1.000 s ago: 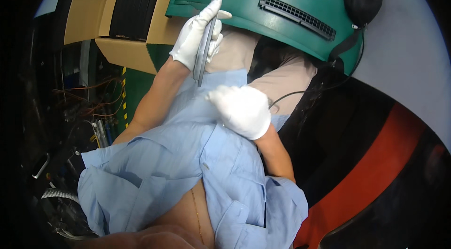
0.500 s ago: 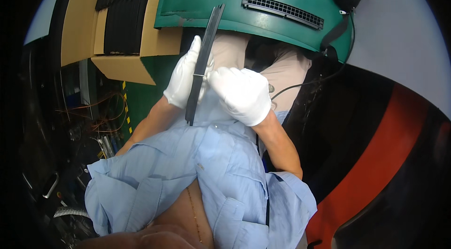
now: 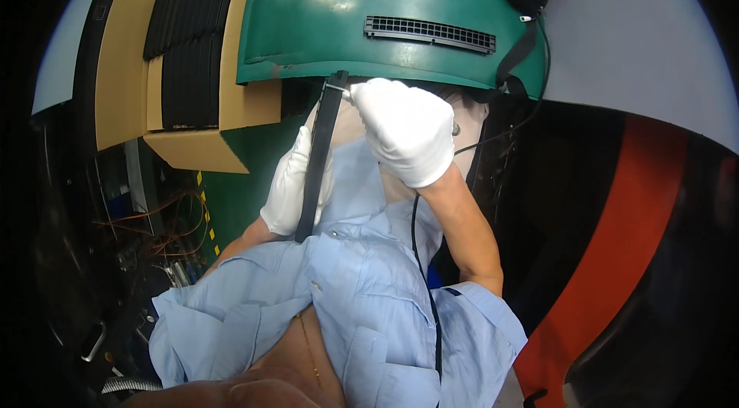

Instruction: The person takes black plastic components from a cardboard box and inserts them into a machine. They then use a small tool to scrape or clean the surface of the components before placing them back into the box.

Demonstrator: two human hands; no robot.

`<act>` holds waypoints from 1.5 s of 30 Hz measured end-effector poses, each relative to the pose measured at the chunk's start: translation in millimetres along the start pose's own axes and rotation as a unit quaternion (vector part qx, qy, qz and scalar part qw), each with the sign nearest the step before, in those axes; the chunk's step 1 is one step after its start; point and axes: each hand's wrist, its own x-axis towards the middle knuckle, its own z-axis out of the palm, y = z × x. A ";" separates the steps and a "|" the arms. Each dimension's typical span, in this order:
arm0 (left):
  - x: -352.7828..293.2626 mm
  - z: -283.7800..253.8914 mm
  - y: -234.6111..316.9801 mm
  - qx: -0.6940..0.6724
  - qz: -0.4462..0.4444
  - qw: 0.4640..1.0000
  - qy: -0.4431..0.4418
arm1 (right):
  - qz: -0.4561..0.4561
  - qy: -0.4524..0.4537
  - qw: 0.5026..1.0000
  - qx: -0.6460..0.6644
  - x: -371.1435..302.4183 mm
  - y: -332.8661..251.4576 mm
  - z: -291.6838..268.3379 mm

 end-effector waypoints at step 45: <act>34.5 6.9 4.4 0.104 0.218 0.970 -0.032 | -0.060 -0.152 0.984 0.065 -17.5 -9.3 -28.5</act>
